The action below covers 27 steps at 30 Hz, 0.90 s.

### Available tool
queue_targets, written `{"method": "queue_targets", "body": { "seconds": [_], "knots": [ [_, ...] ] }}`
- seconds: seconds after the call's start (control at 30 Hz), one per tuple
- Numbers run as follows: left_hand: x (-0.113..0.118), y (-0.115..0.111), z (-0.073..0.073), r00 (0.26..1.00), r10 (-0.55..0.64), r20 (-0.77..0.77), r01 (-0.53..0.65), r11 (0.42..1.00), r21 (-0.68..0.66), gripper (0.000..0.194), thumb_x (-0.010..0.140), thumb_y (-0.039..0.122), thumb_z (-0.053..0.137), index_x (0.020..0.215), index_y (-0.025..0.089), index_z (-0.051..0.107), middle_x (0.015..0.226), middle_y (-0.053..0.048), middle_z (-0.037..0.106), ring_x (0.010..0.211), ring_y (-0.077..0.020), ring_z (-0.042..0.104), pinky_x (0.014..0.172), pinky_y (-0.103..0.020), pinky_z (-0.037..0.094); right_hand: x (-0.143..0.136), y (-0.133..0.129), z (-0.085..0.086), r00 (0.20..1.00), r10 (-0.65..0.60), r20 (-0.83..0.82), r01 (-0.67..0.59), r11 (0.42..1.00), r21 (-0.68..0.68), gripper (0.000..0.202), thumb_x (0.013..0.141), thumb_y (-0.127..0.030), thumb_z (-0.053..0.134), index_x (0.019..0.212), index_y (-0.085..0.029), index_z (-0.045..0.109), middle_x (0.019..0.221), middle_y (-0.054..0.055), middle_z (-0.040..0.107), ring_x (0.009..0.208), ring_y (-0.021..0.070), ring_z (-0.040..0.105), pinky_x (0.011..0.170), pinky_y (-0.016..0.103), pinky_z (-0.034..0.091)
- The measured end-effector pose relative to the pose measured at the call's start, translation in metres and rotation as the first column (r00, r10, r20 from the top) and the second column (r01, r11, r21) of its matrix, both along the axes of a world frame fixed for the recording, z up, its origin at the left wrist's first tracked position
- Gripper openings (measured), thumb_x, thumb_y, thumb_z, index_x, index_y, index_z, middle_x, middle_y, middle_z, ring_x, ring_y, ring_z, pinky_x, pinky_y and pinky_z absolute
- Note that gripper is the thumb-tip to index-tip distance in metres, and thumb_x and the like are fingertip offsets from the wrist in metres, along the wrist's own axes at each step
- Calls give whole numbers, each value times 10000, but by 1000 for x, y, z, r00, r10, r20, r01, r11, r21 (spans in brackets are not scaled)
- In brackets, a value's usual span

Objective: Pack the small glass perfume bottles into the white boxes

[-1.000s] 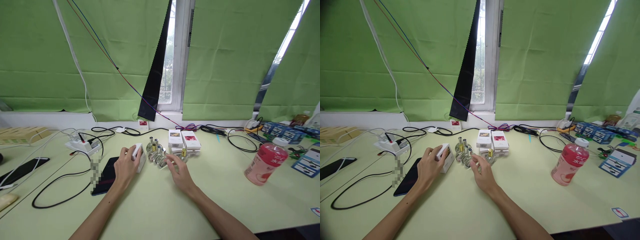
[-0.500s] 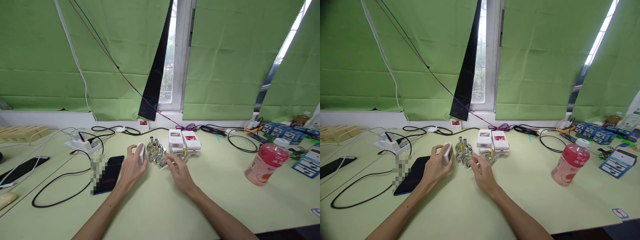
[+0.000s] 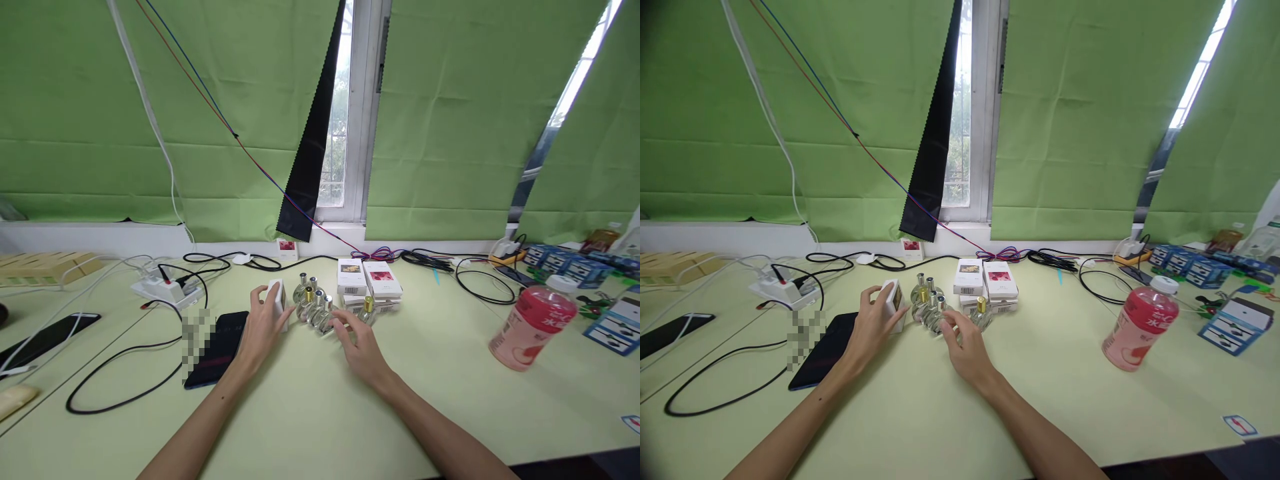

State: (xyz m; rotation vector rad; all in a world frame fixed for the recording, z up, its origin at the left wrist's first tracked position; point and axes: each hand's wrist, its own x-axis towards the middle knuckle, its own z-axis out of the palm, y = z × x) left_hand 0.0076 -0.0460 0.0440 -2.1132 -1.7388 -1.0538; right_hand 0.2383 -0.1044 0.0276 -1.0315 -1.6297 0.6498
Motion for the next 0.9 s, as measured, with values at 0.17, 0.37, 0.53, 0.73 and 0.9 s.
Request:
{"method": "queue_targets", "body": {
  "seconds": [0.17, 0.37, 0.53, 0.73, 0.9],
  "knots": [
    [-3, 5, -6, 1000, 0, 18, 1, 999, -37, 596, 916, 494, 578, 1447, 276, 413, 1346, -162, 439, 789, -195, 643, 700, -378, 560, 0, 0, 1, 1000, -6, -8, 6, 1000, 20, 346, 1008, -418, 455, 1146, -187, 673, 1093, 93, 735, 985, 229, 690, 825, 341, 534],
    [-3, 3, -4, 1000, -10, 19, 11, 999, -33, 594, 923, 486, 565, 1457, 269, 421, 1336, -158, 450, 768, -184, 634, 677, -353, 556, 1, 0, 2, 999, -22, -27, 24, 998, 66, 321, 1006, -400, 463, 1122, -191, 677, 1001, 81, 757, 927, 226, 707, 774, 325, 543],
    [0, -1, 1, 1000, 30, -1, -30, 999, -18, 592, 945, 520, 505, 1452, 219, 457, 1313, -172, 464, 734, -195, 628, 587, -329, 526, 4, 2, 0, 993, -100, -63, 108, 984, 142, 289, 998, -374, 479, 1056, -179, 684, 936, 81, 760, 823, 207, 707, 746, 319, 550],
    [3, -6, 6, 996, 37, 84, -60, 955, 291, 463, 923, 462, 579, 1250, 137, 615, 1201, -180, 487, 897, -246, 588, 713, -362, 538, 18, 8, 0, 940, -287, -182, 323, 921, 218, 280, 991, -386, 481, 1074, -178, 649, 919, 93, 728, 756, 197, 682, 684, 326, 558],
    [12, -15, 7, 980, -143, 139, 52, 857, 513, 161, 915, 267, 600, 1011, 155, 666, 908, -86, 578, 707, -160, 577, 652, -291, 507, 38, 17, 3, 844, -461, -273, 515, 838, 181, 342, 989, -437, 478, 1148, -168, 616, 977, 104, 719, 730, 191, 673, 641, 316, 543]
  ]
}}
